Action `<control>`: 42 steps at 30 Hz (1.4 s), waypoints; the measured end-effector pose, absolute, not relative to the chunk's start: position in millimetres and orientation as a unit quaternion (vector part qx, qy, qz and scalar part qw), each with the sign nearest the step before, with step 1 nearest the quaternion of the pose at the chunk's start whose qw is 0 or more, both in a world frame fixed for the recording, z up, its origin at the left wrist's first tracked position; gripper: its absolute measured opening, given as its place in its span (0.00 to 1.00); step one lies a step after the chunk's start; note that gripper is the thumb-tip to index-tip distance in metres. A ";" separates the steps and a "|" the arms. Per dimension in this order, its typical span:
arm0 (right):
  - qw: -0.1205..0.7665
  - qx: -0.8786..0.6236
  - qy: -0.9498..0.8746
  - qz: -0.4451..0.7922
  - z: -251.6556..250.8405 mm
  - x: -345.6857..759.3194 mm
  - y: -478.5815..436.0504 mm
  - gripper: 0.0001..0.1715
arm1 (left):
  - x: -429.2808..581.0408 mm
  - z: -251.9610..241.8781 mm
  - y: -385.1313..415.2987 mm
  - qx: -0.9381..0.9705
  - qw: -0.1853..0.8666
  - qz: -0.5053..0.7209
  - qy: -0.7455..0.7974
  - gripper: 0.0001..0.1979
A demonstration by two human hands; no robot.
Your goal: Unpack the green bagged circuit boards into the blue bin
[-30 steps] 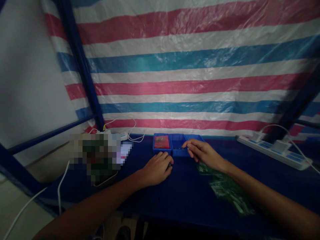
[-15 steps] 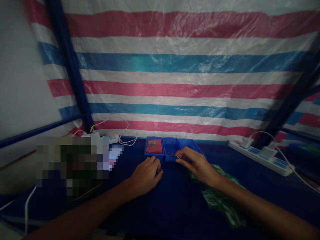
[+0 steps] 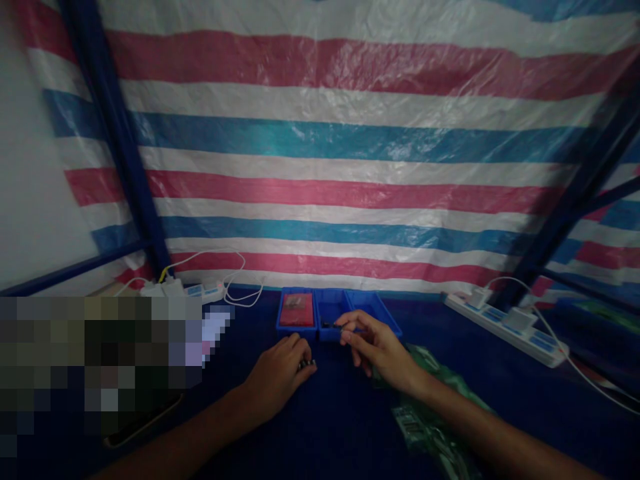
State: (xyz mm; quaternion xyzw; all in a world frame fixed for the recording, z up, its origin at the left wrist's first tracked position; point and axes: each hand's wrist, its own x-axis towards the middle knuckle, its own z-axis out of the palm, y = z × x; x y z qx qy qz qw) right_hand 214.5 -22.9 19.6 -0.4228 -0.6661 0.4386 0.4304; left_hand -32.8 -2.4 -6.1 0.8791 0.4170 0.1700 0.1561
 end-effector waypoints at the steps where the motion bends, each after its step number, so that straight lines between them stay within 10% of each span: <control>1: 0.432 -0.417 -0.661 0.449 17.3 214.1 -22.6 0.22 | -32.3 -5.6 -2.6 0.879 0.163 0.170 0.415 0.05; 42: 0.446 -0.430 -0.681 0.390 1.1 226.3 -27.8 0.17 | -34.5 -10.8 -3.4 0.897 0.115 0.208 0.374 0.09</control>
